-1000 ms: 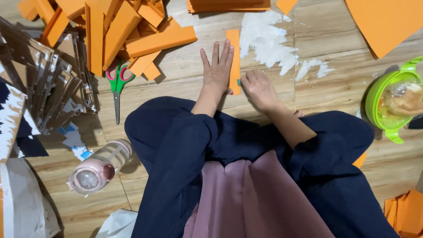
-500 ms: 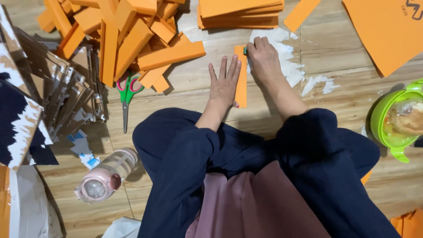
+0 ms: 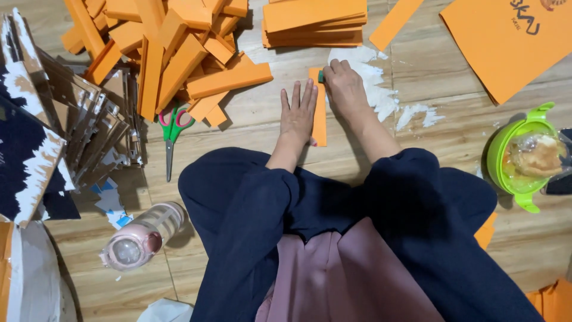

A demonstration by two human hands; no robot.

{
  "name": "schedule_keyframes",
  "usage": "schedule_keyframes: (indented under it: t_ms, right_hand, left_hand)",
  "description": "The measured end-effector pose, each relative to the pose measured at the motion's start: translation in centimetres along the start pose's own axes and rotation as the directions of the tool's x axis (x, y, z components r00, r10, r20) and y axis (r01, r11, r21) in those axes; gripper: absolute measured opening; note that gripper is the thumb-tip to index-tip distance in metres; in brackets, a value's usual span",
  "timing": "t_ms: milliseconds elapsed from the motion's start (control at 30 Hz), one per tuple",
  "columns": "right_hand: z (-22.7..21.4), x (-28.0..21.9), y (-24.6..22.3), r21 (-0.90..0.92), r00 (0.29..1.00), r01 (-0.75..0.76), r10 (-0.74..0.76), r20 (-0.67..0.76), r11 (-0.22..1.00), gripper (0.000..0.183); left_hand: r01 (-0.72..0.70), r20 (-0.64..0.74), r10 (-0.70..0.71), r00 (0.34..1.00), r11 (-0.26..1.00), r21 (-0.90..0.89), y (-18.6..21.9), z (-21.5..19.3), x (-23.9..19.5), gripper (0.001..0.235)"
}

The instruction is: Applying glue to orange paper strips and folding them into shapes as part of a manual assembly process.

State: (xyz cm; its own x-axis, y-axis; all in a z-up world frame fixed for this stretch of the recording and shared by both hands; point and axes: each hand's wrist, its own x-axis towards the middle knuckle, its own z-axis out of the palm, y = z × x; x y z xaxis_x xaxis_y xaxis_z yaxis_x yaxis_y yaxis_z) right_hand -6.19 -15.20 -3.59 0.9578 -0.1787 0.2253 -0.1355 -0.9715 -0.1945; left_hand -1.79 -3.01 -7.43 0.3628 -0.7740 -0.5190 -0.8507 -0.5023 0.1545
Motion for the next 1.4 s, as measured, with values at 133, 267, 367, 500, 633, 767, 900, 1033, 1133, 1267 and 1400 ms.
schedule_keyframes:
  t_ms: [133,267,367,500,633,767,900,1033,1133,1267,1400]
  right_hand:
    - [-1.5,-2.2,-1.5,-0.156,0.993,0.116,-0.109,0.054,0.981,0.005]
    - [-2.3,-2.7,-2.2,0.286,0.985,-0.024,0.071,-0.156,0.958,0.010]
    - [-1.7,-3.3,-2.4,0.310,0.975,-0.130,0.178,-0.134,0.942,0.036]
    - [0.0,-2.1,-0.5,0.276,0.983,-0.132,0.162,-0.088,0.952,0.021]
    - [-0.1,-1.5,-0.5,0.251,0.985,-0.111,0.140,-0.104,0.962,0.020]
    - [-0.8,-1.4,-0.7,0.119,0.995,-0.017,0.028,-0.095,0.993,0.018]
    - [0.5,-4.5,0.7,-0.037,0.997,0.078,-0.077,0.025,0.996,0.014]
    - [-0.1,-7.2,0.0,-0.061,0.997,0.071,-0.069,0.038,0.996,0.015]
    - [-1.5,-8.3,-1.2,-0.011,0.992,0.115,-0.115,0.057,0.993,0.012]
    - [-4.1,-9.1,-3.6,0.093,0.993,0.100,-0.105,0.050,0.991,0.016]
    - [-4.1,-10.5,-3.8,0.056,0.982,0.141,-0.147,0.120,0.988,0.015]
  left_hand:
    - [0.007,-0.004,-0.007,1.000,0.999,0.047,0.3,0.5,0.0,0.135]
    - [0.036,-0.034,-0.033,0.999,0.997,0.064,0.1,1.1,0.8,0.134]
    - [0.013,-0.011,-0.012,1.000,0.998,0.057,0.3,1.0,-0.2,0.133]
    - [0.027,0.007,-0.027,1.000,0.999,0.033,0.2,-0.3,-0.2,0.133]
    - [0.021,0.037,-0.023,0.999,0.999,0.049,0.1,-0.2,0.0,0.137]
    - [0.017,0.024,-0.018,1.000,0.999,0.028,0.0,0.0,0.1,0.134]
    - [0.098,0.056,-0.102,0.993,0.993,0.061,1.0,-2.0,-1.5,0.117]
    - [0.098,0.044,-0.101,0.994,0.993,0.072,1.2,-2.3,-1.6,0.114]
    - [0.104,0.042,-0.107,0.993,0.993,0.061,1.0,-0.3,0.0,0.117]
    - [0.054,-0.031,-0.052,0.998,0.997,0.056,0.7,1.7,1.3,0.133]
    - [0.057,-0.022,-0.055,0.998,0.993,0.106,0.8,0.9,1.0,0.137]
